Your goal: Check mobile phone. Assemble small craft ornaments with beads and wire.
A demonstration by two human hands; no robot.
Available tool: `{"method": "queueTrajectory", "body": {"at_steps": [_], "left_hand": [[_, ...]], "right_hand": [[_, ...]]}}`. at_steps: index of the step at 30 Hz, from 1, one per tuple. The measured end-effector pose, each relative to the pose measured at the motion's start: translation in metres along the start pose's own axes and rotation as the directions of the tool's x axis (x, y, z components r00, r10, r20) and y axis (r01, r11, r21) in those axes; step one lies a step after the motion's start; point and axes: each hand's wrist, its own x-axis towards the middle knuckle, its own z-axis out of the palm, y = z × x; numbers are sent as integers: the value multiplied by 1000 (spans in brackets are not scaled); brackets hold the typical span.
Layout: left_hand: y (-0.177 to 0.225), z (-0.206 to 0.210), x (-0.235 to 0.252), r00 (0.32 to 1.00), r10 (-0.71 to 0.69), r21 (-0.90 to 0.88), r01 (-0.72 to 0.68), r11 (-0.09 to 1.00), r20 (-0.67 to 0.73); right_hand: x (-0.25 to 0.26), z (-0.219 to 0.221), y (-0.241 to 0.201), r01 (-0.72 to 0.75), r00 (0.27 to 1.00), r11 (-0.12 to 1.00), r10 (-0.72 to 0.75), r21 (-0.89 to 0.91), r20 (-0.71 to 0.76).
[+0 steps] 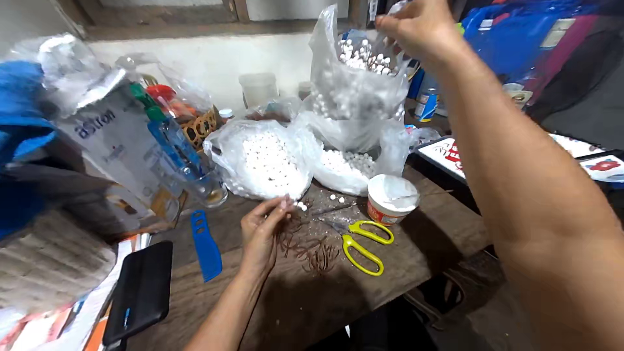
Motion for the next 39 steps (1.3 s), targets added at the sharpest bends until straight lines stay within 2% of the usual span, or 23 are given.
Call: {"method": "queueTrajectory", "body": {"at_steps": [2,3,6,8,11,13,15,17,19,23,26,29,32,35,39], "left_hand": [[-1,-7,2,994,77,77,-71,994,-79],[-3,-12,4,986,132,131,-119,984,-97],[-6,-25,13,960,252,275,-211,938,-121],[-9,-27,20,943,286,318,-222,922,-171],[-13,-31,25,942,309,444,-221,868,-135],[-12,-36,23,952,306,627,-230,744,-13],[-11,-38,18,954,269,736,-278,617,135],[-15,-38,17,942,250,763,-329,557,223],[-20,-37,18,928,251,769,-370,521,276],[-25,-29,13,871,199,781,-492,385,450],[-22,-25,7,832,125,796,-554,246,540],[-17,-22,4,819,114,806,-574,143,563],[-11,-8,2,779,126,765,-627,146,615],[-9,9,6,717,74,693,-691,206,693],[-9,15,23,615,-162,633,-721,282,772]], "right_hand": [[-39,14,-12,171,985,974,-170,146,-19],[-64,23,-14,253,965,945,-262,208,17],[-139,49,-10,457,850,866,-493,205,184],[-174,72,2,487,799,848,-530,209,285],[-201,106,22,423,796,888,-460,182,393],[-211,125,29,407,768,903,-419,136,484],[-215,139,37,396,715,913,-376,101,589],[-216,142,46,387,683,919,-340,74,647],[-216,137,54,389,695,921,-310,23,649],[-224,131,59,347,656,923,-113,-166,746],[-242,129,59,376,724,902,-144,-211,675],[-257,130,65,378,779,908,-205,-182,593],[-265,123,69,351,830,922,-227,-161,510],[-274,112,74,377,833,909,-249,-178,494],[-276,107,81,333,820,926,-193,-176,539]]}}
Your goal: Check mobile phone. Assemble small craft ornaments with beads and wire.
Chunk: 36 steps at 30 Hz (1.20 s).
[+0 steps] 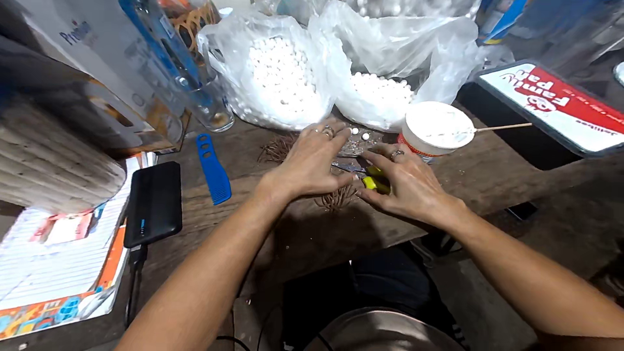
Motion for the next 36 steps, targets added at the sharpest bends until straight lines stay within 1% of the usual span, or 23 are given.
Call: {"method": "queueTrajectory", "body": {"at_steps": [3,4,5,6,9,11,15,18,20,22,23,24,26,28,30,32,34,36], "left_hand": [[0,-1,4,978,-50,-6,52,999,203],[1,-1,4,964,-75,13,75,997,255],[1,1,2,955,-96,35,90,995,282],[0,4,-1,954,-108,67,93,993,279],[-4,5,-13,974,-73,132,45,990,216],[-7,4,-25,982,-35,148,8,989,184],[-11,-4,-49,989,-45,139,25,990,143],[-10,-8,-62,994,-40,80,31,996,103],[-6,-10,-66,999,-29,68,27,997,41],[-5,-4,-62,998,6,97,0,995,-57],[-5,-1,-58,997,1,115,9,993,-83],[-5,2,-53,997,-34,130,43,991,-74],[-6,6,-43,992,-123,161,119,980,17],[-6,6,-41,983,-163,173,146,974,88],[-3,2,-49,983,-161,173,145,974,85],[-1,-4,-62,978,-188,160,173,972,89],[-5,-5,-77,980,-194,161,187,969,34],[-14,-4,-88,981,-193,163,196,967,-37]], "right_hand": [[-1,2,3,-1,999,1000,0,4,52],[-3,3,3,9,999,1000,-8,-15,43],[-5,5,2,17,1000,999,-16,-51,14],[-8,8,2,23,999,995,-26,-93,-32],[-16,12,0,-7,990,986,-17,-166,-142],[-21,13,1,-42,984,982,8,-186,-179],[-21,7,0,-126,982,966,88,-225,-170],[-19,6,-1,-147,978,957,101,-251,-184],[-18,6,-2,-152,978,956,108,-252,-178],[-19,6,-3,-156,977,956,111,-249,-185],[-19,6,-4,-153,975,957,106,-246,-193],[-19,4,-6,-143,975,961,95,-237,-202],[-15,-1,-13,-102,972,971,51,-218,-228],[-5,-6,-22,-38,972,979,-10,-201,-234],[11,-11,-27,45,976,986,-77,-160,-202],[34,-14,-30,154,977,986,-162,-69,-142],[64,-12,-34,258,964,964,-252,70,-84],[95,-2,-40,336,942,930,-335,149,-29]]}}
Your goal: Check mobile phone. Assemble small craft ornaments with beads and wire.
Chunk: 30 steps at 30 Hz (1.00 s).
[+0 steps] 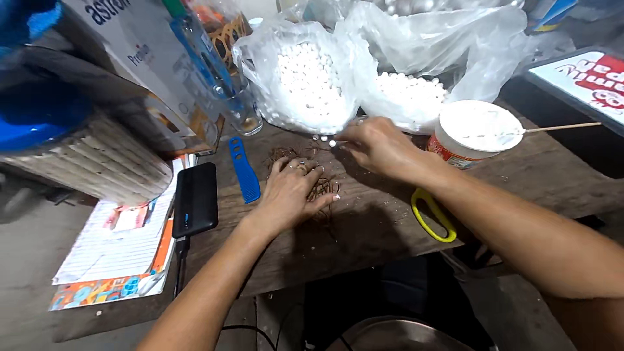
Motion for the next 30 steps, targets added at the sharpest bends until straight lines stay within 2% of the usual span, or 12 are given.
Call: {"method": "queueTrajectory", "body": {"at_steps": [2,4,6,12,16,19,25,30], "left_hand": [[-10,5,-4,994,10,-6,-10,1000,-108],[-15,8,-3,979,13,-8,-15,1000,-202],[-11,6,3,977,-6,-15,3,1000,-214],[1,7,32,985,-145,-55,150,987,94],[-4,9,25,982,-155,-23,159,987,111],[-9,11,16,995,-94,-18,94,995,19],[-26,15,10,992,46,-183,-67,981,-114],[-35,17,11,990,90,-272,-116,955,-106]], "right_hand": [[24,12,5,36,995,999,-35,-11,99],[41,17,6,15,974,998,0,-64,226],[51,19,8,-8,952,995,38,-101,302],[70,25,18,73,907,980,11,-185,421],[70,30,20,99,916,985,-34,-142,399],[69,33,22,64,934,993,-24,-101,356],[75,32,12,-14,915,992,63,-124,397],[44,17,28,-82,926,985,133,-154,354]]}}
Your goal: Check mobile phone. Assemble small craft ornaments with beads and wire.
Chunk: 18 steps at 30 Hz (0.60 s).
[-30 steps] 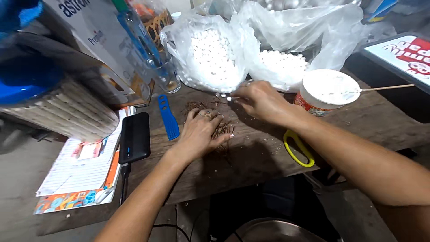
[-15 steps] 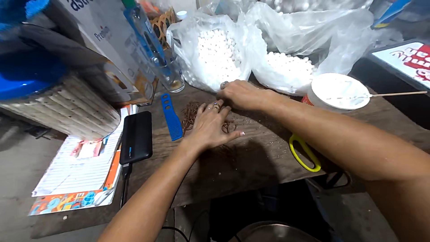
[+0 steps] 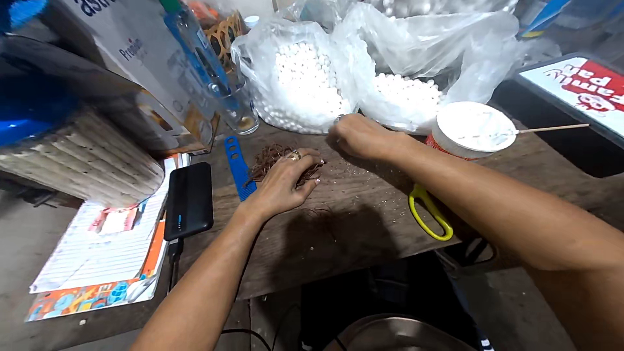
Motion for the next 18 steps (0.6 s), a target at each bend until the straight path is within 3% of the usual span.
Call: {"method": "queueTrajectory", "body": {"at_steps": [9,12,14,18], "left_hand": [[7,-18,-9,1000,-9,-70,7,998,-30],[15,-34,-22,993,-75,-87,67,994,-92],[24,-39,-29,982,-146,-61,139,988,-117],[29,-33,-25,965,-211,19,216,976,-153]], "right_hand": [[-41,-22,19,-156,984,986,161,62,-78],[-49,-37,8,-389,918,921,390,-37,64],[-48,-36,1,-457,870,884,468,-101,159],[-43,-21,6,-408,910,912,409,-36,67]]}}
